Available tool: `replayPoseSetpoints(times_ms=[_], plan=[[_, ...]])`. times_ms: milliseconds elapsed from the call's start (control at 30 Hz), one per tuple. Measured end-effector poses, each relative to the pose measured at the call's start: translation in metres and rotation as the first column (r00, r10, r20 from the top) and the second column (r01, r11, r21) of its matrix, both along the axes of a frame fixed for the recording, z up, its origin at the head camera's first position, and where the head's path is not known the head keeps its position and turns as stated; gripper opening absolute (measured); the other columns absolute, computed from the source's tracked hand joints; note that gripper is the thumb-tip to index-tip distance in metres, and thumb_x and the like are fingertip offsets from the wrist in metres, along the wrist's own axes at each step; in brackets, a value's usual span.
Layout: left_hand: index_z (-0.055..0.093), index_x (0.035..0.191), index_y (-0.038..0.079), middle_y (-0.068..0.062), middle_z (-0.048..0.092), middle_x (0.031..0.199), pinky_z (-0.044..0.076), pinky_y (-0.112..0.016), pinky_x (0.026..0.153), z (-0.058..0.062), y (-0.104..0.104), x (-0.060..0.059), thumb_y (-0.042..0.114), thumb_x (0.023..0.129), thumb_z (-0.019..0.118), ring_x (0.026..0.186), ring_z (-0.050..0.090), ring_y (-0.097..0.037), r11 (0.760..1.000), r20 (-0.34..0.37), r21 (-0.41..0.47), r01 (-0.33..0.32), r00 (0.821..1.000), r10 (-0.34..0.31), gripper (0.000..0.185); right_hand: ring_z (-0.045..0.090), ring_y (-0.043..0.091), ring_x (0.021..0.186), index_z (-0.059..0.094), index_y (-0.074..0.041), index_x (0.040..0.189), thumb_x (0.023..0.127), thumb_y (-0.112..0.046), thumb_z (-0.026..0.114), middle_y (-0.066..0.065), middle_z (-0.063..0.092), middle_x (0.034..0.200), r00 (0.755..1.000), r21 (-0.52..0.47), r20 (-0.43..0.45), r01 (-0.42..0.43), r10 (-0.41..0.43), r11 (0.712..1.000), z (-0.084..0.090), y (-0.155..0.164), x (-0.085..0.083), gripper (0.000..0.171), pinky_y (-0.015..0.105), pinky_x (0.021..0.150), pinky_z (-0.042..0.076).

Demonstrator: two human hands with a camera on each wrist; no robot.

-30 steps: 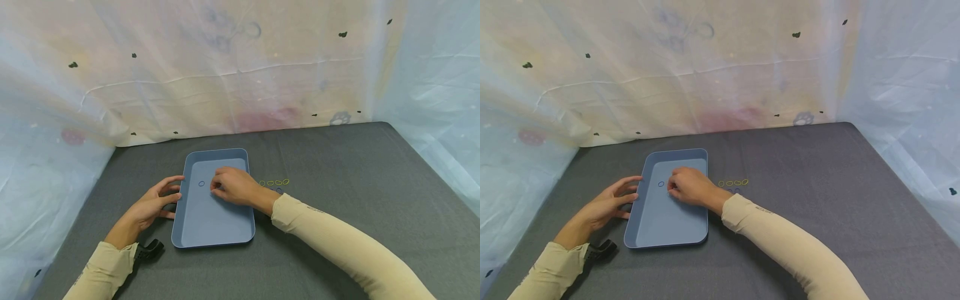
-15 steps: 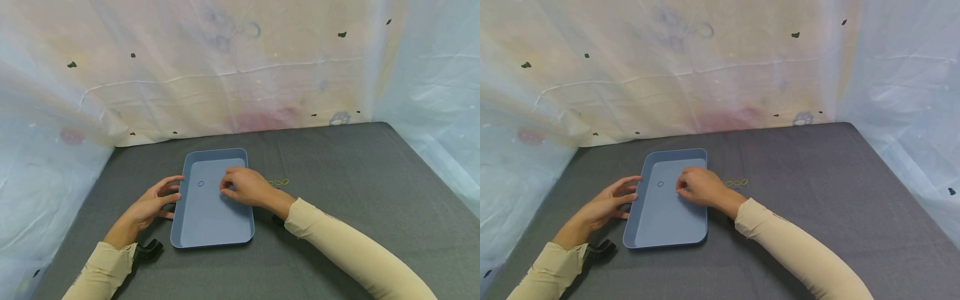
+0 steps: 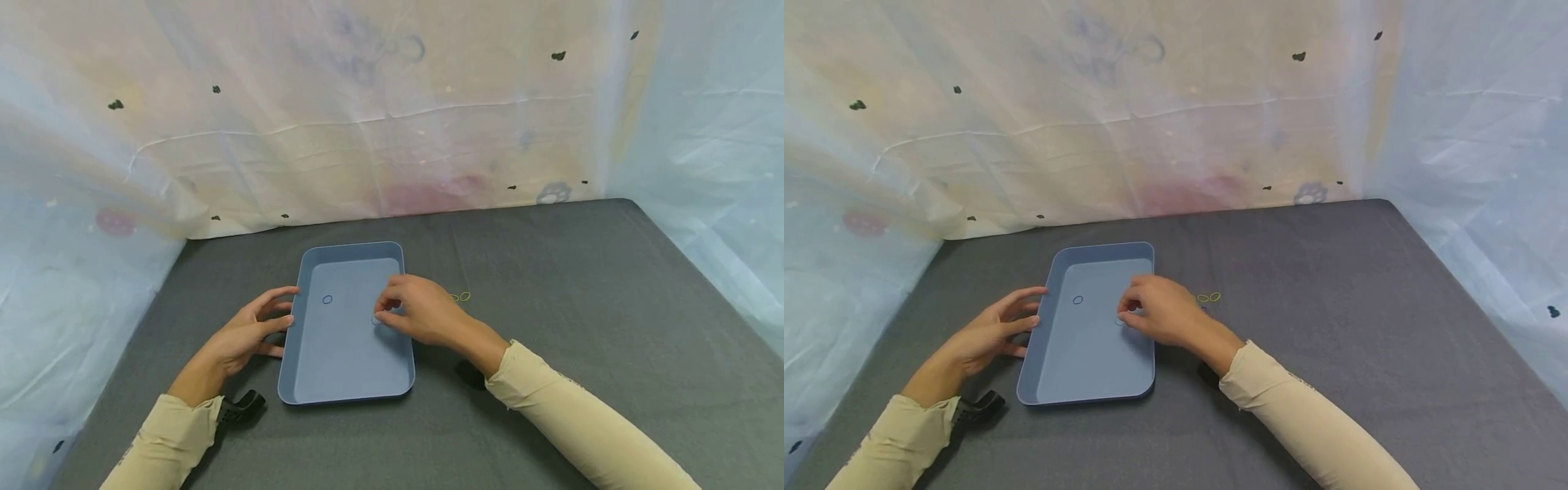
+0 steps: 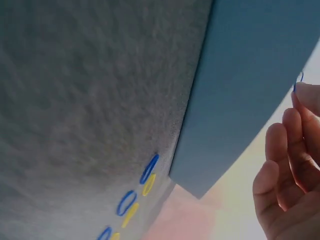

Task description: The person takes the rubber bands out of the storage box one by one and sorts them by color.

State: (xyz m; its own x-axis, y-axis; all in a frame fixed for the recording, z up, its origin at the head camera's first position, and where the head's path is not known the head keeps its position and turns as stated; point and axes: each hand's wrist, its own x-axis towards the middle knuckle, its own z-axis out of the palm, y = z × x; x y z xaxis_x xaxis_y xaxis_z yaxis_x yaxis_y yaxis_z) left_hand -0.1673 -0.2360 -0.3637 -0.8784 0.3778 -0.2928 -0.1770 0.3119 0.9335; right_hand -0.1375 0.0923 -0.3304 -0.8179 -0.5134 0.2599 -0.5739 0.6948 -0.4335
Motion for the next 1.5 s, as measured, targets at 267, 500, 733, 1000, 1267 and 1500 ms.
replayPoseSetpoints(times_ms=[267, 500, 733, 1000, 1267, 1500], plan=[[0.028, 0.156, 0.023, -0.02, 0.027, 0.158, 0.06, -0.05, 0.079, 0.0, -0.001, 0.002, 0.027, 0.099, 0.064, 0.121, 0.053, -0.032, 1.0, -0.003, -0.009, -0.004, 1.0, 0.004, 0.068, 0.063, 0.009, 0.081, 0.076, -0.023, 0.09, 0.091, -0.026, 0.074, -0.013, 0.065, 0.088, 0.997, -0.086, 0.037, 0.07, -0.067, 0.994, -0.003, 0.016, 0.016, 0.004, 0.022, 0.072, 0.049], [0.028, 0.156, 0.022, -0.021, 0.027, 0.158, 0.06, -0.049, 0.078, 0.001, -0.002, 0.004, 0.027, 0.099, 0.064, 0.121, 0.053, -0.032, 1.0, 0.0, -0.011, -0.015, 1.0, 0.015, 0.068, 0.062, 0.005, 0.083, 0.076, -0.021, 0.092, 0.09, -0.025, 0.075, -0.013, 0.064, 0.088, 0.996, -0.122, 0.043, 0.081, -0.076, 0.989, 0.001, 0.021, 0.026, 0.004, 0.022, 0.075, 0.052], [0.029, 0.156, 0.022, -0.02, 0.027, 0.158, 0.06, -0.049, 0.079, 0.0, 0.001, 0.002, 0.027, 0.099, 0.064, 0.12, 0.053, -0.032, 1.0, -0.003, -0.004, -0.008, 1.0, 0.008, 0.067, 0.063, 0.006, 0.085, 0.077, -0.023, 0.091, 0.09, -0.025, 0.075, -0.014, 0.064, 0.088, 0.994, -0.069, 0.042, 0.103, -0.1, 0.992, 0.002, 0.025, 0.027, 0.003, 0.024, 0.077, 0.052], [0.03, 0.155, 0.022, -0.02, 0.028, 0.158, 0.06, -0.051, 0.079, -0.004, 0.002, 0.004, 0.026, 0.099, 0.063, 0.124, 0.051, -0.034, 1.0, 0.007, 0.006, -0.002, 1.0, 0.002, 0.065, 0.062, 0.006, 0.085, 0.077, -0.022, 0.091, 0.09, -0.027, 0.075, -0.013, 0.065, 0.089, 0.991, -0.015, 0.026, 0.128, -0.128, 0.992, 0.003, 0.035, 0.025, 0.005, 0.028, 0.078, 0.053], [0.028, 0.156, 0.023, -0.019, 0.027, 0.159, 0.06, -0.049, 0.079, 0.002, -0.005, 0.004, 0.028, 0.1, 0.062, 0.124, 0.051, -0.032, 1.0, -0.017, -0.018, 0.0, 1.0, -0.001, 0.065, 0.064, 0.011, 0.088, 0.077, -0.021, 0.091, 0.09, -0.025, 0.075, -0.011, 0.066, 0.09, 0.991, -0.002, 0.03, 0.13, -0.13, 0.992, 0.009, 0.044, 0.018, 0.004, 0.03, 0.08, 0.053], [0.028, 0.156, 0.022, -0.02, 0.028, 0.158, 0.06, -0.049, 0.079, 0.004, -0.003, 0.006, 0.028, 0.1, 0.063, 0.122, 0.053, -0.032, 1.0, -0.011, -0.027, -0.001, 1.0, 0.001, 0.066, 0.065, 0.013, 0.088, 0.077, -0.022, 0.09, 0.091, -0.025, 0.074, -0.011, 0.065, 0.089, 0.988, 0.003, 0.051, 0.147, -0.147, 0.989, 0.013, 0.052, 0.019, 0.004, 0.031, 0.079, 0.052]])
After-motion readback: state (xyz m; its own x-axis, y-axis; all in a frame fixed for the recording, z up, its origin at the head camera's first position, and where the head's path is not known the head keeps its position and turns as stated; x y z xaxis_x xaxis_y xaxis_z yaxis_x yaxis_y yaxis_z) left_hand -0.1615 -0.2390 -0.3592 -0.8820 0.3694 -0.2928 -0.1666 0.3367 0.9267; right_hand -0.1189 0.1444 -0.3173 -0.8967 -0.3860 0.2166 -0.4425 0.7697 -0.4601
